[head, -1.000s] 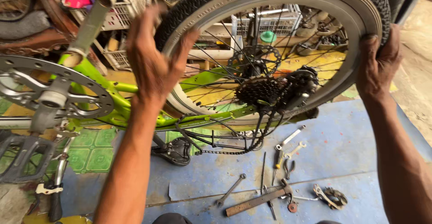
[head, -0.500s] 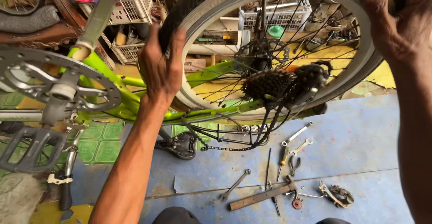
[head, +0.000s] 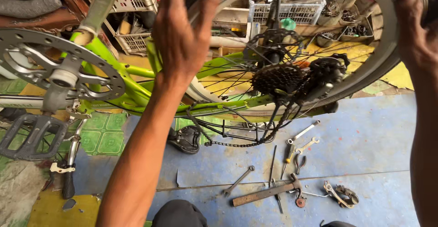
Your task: The person is repairing the rear derailleur and chain of a green bicycle. They use a hammer and a small metal tool to adjust the derailleur, then rotate the rear wheel to test the chain movement.
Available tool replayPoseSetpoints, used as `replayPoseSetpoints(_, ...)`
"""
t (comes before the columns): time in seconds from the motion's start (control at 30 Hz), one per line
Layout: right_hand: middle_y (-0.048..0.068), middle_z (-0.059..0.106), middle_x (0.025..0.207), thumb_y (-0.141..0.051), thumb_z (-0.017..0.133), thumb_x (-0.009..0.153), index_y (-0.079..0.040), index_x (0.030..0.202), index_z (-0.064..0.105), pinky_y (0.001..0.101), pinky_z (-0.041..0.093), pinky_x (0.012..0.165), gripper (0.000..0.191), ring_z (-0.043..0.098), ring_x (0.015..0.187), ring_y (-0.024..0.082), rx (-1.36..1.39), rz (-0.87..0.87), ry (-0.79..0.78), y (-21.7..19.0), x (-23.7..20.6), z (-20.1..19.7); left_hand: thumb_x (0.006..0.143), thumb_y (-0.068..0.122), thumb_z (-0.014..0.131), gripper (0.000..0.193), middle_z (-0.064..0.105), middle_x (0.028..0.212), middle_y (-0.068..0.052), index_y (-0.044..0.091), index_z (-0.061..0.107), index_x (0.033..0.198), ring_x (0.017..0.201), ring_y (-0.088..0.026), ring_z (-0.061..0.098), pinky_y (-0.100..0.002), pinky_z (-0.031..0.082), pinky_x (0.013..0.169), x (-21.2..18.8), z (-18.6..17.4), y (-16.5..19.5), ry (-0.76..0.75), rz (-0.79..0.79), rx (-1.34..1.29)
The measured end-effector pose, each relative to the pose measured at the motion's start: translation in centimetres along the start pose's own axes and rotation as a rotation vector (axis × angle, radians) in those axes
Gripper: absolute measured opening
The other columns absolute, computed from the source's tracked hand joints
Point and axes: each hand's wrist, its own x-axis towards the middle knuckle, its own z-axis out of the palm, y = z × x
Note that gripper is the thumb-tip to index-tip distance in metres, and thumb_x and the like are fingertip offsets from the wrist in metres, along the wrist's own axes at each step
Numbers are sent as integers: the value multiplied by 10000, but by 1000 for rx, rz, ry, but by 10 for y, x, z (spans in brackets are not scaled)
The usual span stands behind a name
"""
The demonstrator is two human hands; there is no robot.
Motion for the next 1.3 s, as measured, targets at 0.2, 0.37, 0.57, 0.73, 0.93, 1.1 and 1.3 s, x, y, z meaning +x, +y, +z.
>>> replayPoseSetpoints(0.2,197,606,1253,-344,545,1184,-31,1385,546,432,486,982,372,593,1136,299,2,1,152,17,-21,6,1108,569,558,551,712,1074,-177,29,622,1193,972,-340,724,-453,551,840,12,1,3,-85,42,-6)
replayPoseSetpoints(0.37,166,554,1149,-332,519,1158,-15,1298,549,421,418,899,348,538,1033,297,-144,-132,150,59,-28,12,1008,519,582,494,701,962,-167,34,660,1062,842,-339,709,-451,524,760,12,12,7,-123,-140,93)
replayPoseSetpoints(0.57,154,512,924,-399,613,1133,-6,1109,565,438,346,752,397,485,829,317,-103,-115,138,73,-16,2,1177,415,580,449,682,1211,-191,-26,582,1259,1095,-349,686,-426,526,980,-4,1,5,-40,57,-76)
replayPoseSetpoints(0.73,169,562,1033,-434,545,1167,8,1245,569,425,381,804,449,540,930,315,-60,-131,169,49,-21,6,1163,405,589,428,663,1124,-193,-17,587,1234,1041,-353,683,-460,521,925,4,6,2,-60,109,7)
replayPoseSetpoints(0.93,137,564,1014,-479,519,1188,20,1319,573,370,404,774,519,539,881,231,63,-127,140,32,-17,2,1170,444,587,452,656,1091,-181,-4,591,1229,1003,-333,676,-462,511,890,10,11,4,-56,132,44)
replayPoseSetpoints(1.1,136,540,993,-424,514,1144,12,1291,563,356,385,748,463,510,838,242,-66,-113,96,42,-9,-2,1159,430,529,462,658,1157,-177,-17,565,1271,1088,-309,669,-419,522,961,-3,4,-2,-48,68,0)
replayPoseSetpoints(1.3,166,495,965,-388,515,1163,43,1260,537,393,373,703,442,508,779,296,-170,-75,54,58,-12,-5,1114,481,578,521,641,1125,-168,-9,551,1289,1050,-300,667,-402,522,924,5,3,-2,-104,-139,4)
